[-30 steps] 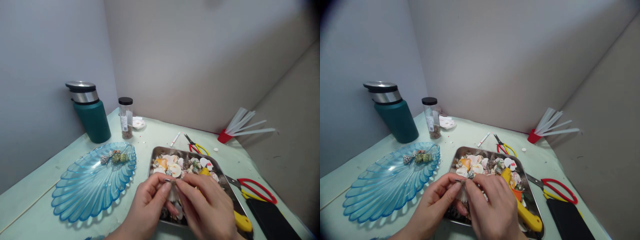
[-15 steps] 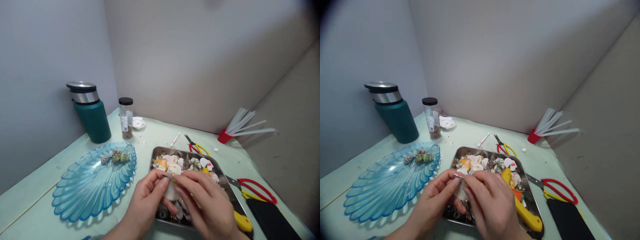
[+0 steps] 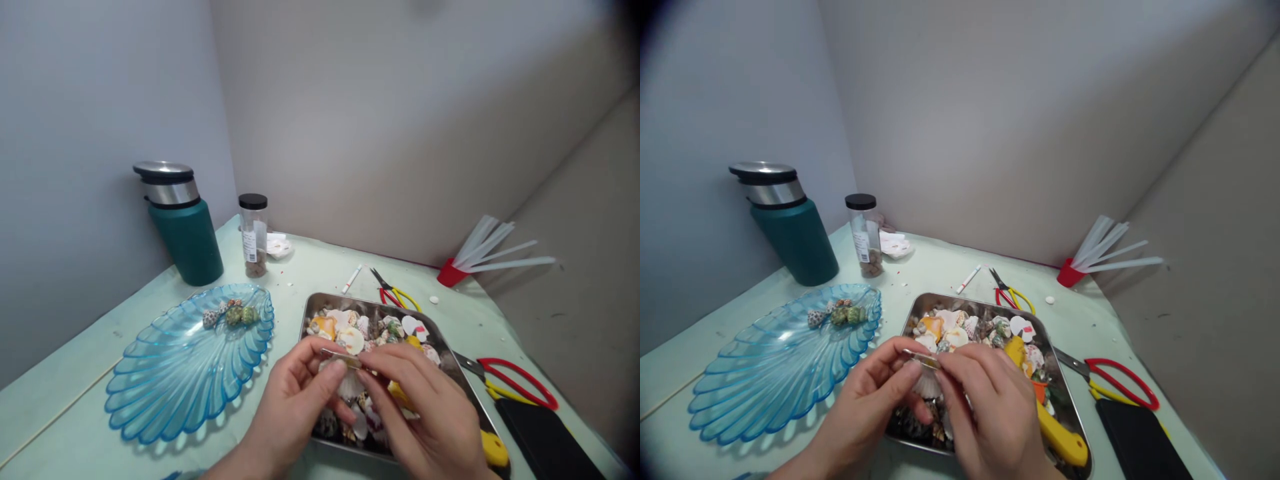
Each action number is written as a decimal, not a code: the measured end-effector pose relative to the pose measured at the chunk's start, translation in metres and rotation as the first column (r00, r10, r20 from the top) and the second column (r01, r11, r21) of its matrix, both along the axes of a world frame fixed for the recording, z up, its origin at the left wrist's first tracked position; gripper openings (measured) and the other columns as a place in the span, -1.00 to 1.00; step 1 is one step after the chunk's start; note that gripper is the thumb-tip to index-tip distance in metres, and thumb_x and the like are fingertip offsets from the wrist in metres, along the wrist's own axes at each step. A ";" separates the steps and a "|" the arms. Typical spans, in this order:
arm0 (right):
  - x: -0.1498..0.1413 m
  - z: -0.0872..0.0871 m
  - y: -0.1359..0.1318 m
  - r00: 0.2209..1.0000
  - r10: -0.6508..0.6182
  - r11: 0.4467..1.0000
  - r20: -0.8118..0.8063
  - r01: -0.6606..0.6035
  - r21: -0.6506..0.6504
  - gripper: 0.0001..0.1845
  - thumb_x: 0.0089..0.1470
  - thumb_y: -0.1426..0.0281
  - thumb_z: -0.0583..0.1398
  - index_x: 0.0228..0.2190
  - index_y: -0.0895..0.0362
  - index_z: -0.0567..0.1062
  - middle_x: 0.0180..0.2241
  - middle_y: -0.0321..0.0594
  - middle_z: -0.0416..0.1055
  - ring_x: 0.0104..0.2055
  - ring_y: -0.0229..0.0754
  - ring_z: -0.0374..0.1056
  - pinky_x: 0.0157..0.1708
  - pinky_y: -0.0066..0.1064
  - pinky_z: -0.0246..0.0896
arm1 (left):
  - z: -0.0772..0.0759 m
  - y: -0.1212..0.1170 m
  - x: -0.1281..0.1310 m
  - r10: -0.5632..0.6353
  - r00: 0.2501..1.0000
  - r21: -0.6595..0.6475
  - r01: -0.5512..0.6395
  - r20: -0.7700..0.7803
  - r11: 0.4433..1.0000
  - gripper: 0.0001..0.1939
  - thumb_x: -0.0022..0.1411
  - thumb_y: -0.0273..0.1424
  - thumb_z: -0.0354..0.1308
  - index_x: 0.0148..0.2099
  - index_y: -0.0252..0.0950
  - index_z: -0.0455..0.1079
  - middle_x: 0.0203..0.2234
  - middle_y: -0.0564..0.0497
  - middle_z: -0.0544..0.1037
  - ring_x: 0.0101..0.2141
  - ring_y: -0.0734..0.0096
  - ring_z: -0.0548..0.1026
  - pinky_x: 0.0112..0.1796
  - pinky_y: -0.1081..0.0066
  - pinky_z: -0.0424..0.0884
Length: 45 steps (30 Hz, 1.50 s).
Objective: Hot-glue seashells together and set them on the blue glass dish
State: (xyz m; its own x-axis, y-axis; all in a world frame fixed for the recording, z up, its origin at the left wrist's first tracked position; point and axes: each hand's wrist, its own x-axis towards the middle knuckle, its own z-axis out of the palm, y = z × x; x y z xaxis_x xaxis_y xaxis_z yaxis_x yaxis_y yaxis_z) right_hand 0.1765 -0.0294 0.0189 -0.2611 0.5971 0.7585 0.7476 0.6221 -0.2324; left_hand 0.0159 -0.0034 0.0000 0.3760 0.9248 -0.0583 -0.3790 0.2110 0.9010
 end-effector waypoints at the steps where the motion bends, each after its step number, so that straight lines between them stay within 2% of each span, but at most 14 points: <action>1: -0.001 0.001 0.000 1.000 0.010 1.000 -0.007 -0.011 -0.007 -0.79 0.05 0.58 0.16 -0.24 0.15 0.46 -0.35 -0.17 0.48 -0.31 -0.20 0.41 -0.33 -0.40 0.35 | 0.001 0.000 0.001 0.009 1.000 -0.004 -0.009 -0.006 1.000 -0.70 0.07 -0.20 0.26 -0.27 -0.32 0.38 -0.46 0.07 0.47 -0.65 0.58 0.46 -0.58 0.58 0.34; 8: -0.004 0.008 0.000 0.994 0.076 0.995 -0.080 -0.081 -0.057 -0.80 0.02 0.60 0.17 -0.28 0.18 0.46 -0.38 -0.19 0.46 -0.36 -0.25 0.39 -0.36 -0.45 0.35 | 0.002 -0.001 0.002 0.040 0.998 -0.017 -0.040 -0.039 0.999 -0.68 0.04 -0.16 0.27 -0.31 -0.32 0.37 -0.56 0.13 0.41 -0.69 0.56 0.45 -0.63 0.60 0.32; 14: -0.004 0.008 -0.002 0.981 0.126 0.980 -0.146 -0.146 -0.135 -0.81 0.06 0.61 0.14 -0.29 0.16 0.47 -0.40 -0.21 0.44 -0.33 -0.25 0.37 -0.35 -0.46 0.33 | -0.001 -0.001 0.002 0.013 0.999 -0.012 -0.013 -0.039 1.000 -0.68 0.04 -0.17 0.27 -0.33 -0.34 0.38 -0.55 0.10 0.45 -0.72 0.58 0.43 -0.68 0.61 0.31; 19: -0.002 0.004 -0.001 0.966 0.089 0.942 -0.242 -0.161 -0.295 -0.88 0.11 0.54 0.14 -0.33 0.13 0.45 -0.42 -0.25 0.41 -0.37 -0.26 0.35 -0.41 -0.47 0.29 | -0.003 -0.001 0.001 0.008 0.999 0.007 -0.008 -0.035 1.000 -0.69 0.06 -0.18 0.25 -0.33 -0.34 0.38 -0.56 0.12 0.44 -0.72 0.59 0.42 -0.69 0.63 0.31; 28: -0.003 0.006 -0.001 0.955 0.078 0.904 -0.285 -0.188 -0.384 -0.91 0.12 0.48 0.14 -0.39 0.12 0.45 -0.44 -0.27 0.38 -0.38 -0.26 0.32 -0.40 -0.44 0.25 | -0.005 0.002 0.002 -0.003 0.999 0.017 0.004 -0.054 1.000 -0.68 0.08 -0.14 0.22 -0.34 -0.33 0.36 -0.56 0.13 0.39 -0.77 0.66 0.34 -0.76 0.64 0.24; 38: -0.002 0.004 -0.001 0.957 0.065 0.900 -0.281 -0.178 -0.399 -0.89 0.15 0.48 0.11 -0.38 0.11 0.44 -0.43 -0.26 0.39 -0.37 -0.26 0.33 -0.39 -0.44 0.25 | 0.003 -0.001 0.001 -0.050 0.994 0.022 0.052 -0.102 0.998 -0.64 0.03 -0.13 0.25 -0.30 -0.33 0.35 -0.61 0.14 0.39 -0.73 0.63 0.37 -0.67 0.63 0.27; 45: -0.001 0.004 -0.002 0.981 0.114 0.953 -0.158 -0.153 -0.260 -0.86 0.09 0.54 0.14 -0.28 0.14 0.43 -0.37 -0.21 0.39 -0.36 -0.25 0.34 -0.39 -0.44 0.28 | -0.001 0.000 0.002 -0.036 0.996 -0.002 0.035 -0.083 0.999 -0.65 0.06 -0.11 0.22 -0.34 -0.31 0.30 -0.58 0.16 0.37 -0.77 0.64 0.34 -0.76 0.65 0.18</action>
